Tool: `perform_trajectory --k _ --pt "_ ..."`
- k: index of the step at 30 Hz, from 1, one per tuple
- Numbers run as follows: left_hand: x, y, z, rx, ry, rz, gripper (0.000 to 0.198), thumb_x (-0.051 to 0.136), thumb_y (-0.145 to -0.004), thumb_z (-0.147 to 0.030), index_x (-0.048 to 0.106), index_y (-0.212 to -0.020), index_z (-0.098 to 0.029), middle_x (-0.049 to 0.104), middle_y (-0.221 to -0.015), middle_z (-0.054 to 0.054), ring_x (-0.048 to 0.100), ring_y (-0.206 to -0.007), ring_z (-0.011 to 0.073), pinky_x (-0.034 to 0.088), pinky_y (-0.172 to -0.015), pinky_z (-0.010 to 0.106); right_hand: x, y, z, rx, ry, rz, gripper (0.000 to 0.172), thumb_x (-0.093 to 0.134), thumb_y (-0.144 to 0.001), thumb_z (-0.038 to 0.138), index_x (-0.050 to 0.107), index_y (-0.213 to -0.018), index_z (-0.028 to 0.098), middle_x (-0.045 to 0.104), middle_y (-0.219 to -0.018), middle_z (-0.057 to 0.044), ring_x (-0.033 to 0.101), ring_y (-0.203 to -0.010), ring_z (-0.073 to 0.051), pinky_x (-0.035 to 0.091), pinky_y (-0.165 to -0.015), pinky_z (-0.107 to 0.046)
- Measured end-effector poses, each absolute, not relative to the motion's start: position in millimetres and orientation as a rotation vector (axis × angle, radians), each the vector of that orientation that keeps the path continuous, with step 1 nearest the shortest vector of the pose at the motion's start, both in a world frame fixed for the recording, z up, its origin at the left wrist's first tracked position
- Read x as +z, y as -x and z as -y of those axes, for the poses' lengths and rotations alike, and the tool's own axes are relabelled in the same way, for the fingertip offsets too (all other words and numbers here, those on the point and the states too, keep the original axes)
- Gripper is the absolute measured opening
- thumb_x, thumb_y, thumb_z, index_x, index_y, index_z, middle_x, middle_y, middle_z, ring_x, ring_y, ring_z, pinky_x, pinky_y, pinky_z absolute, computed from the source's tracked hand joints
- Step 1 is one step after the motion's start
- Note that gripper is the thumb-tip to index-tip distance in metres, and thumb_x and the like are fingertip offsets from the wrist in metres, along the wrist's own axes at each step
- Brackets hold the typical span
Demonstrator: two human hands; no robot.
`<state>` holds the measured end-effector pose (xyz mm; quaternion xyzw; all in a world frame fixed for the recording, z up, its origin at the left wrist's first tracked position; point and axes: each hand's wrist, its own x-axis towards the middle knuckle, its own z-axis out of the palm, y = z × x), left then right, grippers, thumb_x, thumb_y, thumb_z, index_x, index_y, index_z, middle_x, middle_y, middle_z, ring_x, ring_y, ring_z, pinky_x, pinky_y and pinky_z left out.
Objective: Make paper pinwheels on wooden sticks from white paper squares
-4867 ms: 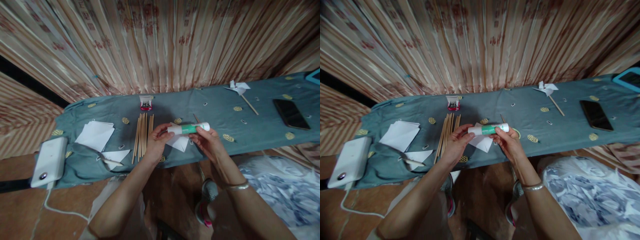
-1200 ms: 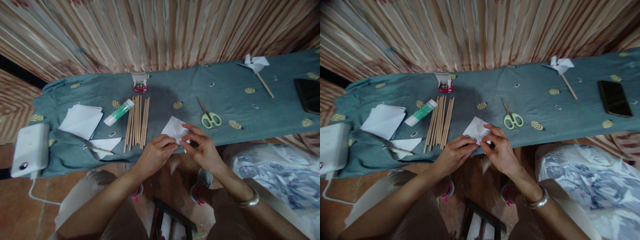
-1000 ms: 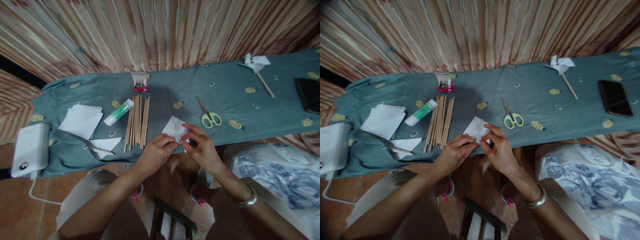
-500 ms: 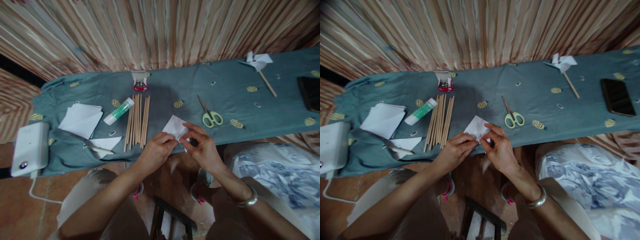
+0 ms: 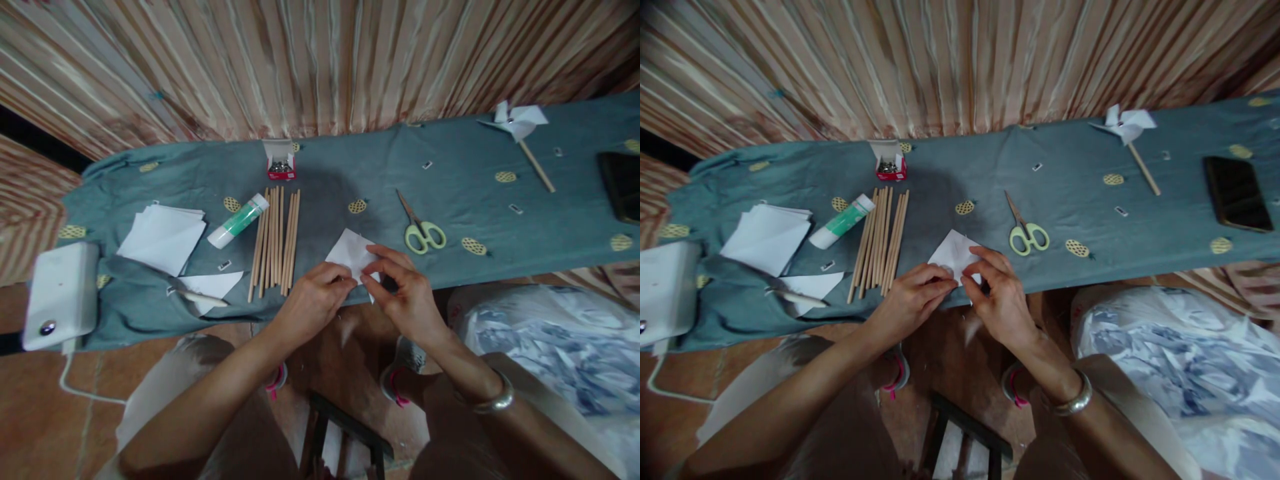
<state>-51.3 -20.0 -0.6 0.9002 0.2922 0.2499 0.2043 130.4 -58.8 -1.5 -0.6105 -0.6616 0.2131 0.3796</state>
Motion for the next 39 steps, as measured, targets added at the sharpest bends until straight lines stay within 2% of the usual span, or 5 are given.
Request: perform_trajectory --k 15,22,26,31,39 --pt "0.3 50.8 21.7 0.664 -2.497 -0.825 0.017 0.049 -0.092 -0.015 0.066 -0.097 -0.015 0.066 -0.098 0.006 0.061 -0.095 0.0174 0.054 -0.086 0.032 -10.3 -127.9 66.4 0.245 1.444 2.054 0.034 0.041 -0.087 0.008 0.062 -0.112 0.016 0.049 -0.137 -0.015 0.042 -0.129 -0.030 0.041 -0.102 -0.053" --pt "-1.4 48.7 20.4 0.656 -2.511 -0.847 0.015 0.051 -0.091 -0.017 0.065 -0.095 -0.014 0.066 -0.097 0.006 0.062 -0.094 0.0180 0.054 -0.085 0.032 -12.9 -124.0 67.0 0.286 1.434 2.006 0.035 0.038 -0.090 0.011 0.061 -0.115 0.019 0.049 -0.138 -0.012 0.036 -0.135 -0.028 0.039 -0.106 -0.054" --pt "-0.8 47.7 19.9 0.614 -2.550 -0.863 0.016 0.050 -0.091 -0.016 0.065 -0.095 -0.015 0.065 -0.096 0.006 0.062 -0.093 0.0174 0.055 -0.085 0.032 -7.3 -133.4 63.6 0.401 1.394 1.949 0.036 0.037 -0.091 0.013 0.062 -0.116 0.020 0.049 -0.139 -0.010 0.039 -0.134 -0.026 0.038 -0.108 -0.052" --pt "6.3 47.9 19.9 0.594 -2.631 -0.843 0.015 0.051 -0.091 -0.016 0.066 -0.093 -0.013 0.064 -0.093 0.007 0.062 -0.090 0.0175 0.054 -0.082 0.030 -3.9 -147.6 55.8 0.415 1.559 1.826 0.043 0.036 -0.093 0.020 0.049 -0.135 0.020 0.049 -0.142 -0.012 0.043 -0.133 -0.025 0.036 -0.110 -0.050" --pt "6.3 65.0 -8.9 0.682 -2.756 -0.942 0.015 0.054 -0.089 -0.015 0.069 -0.091 -0.014 0.065 -0.097 0.008 0.059 -0.088 0.0194 0.052 -0.078 0.033 1.9 -148.5 62.3 0.465 1.572 1.831 0.033 0.043 -0.092 0.024 0.060 -0.121 0.019 0.059 -0.131 -0.012 0.055 -0.122 -0.024 0.046 -0.103 -0.045"
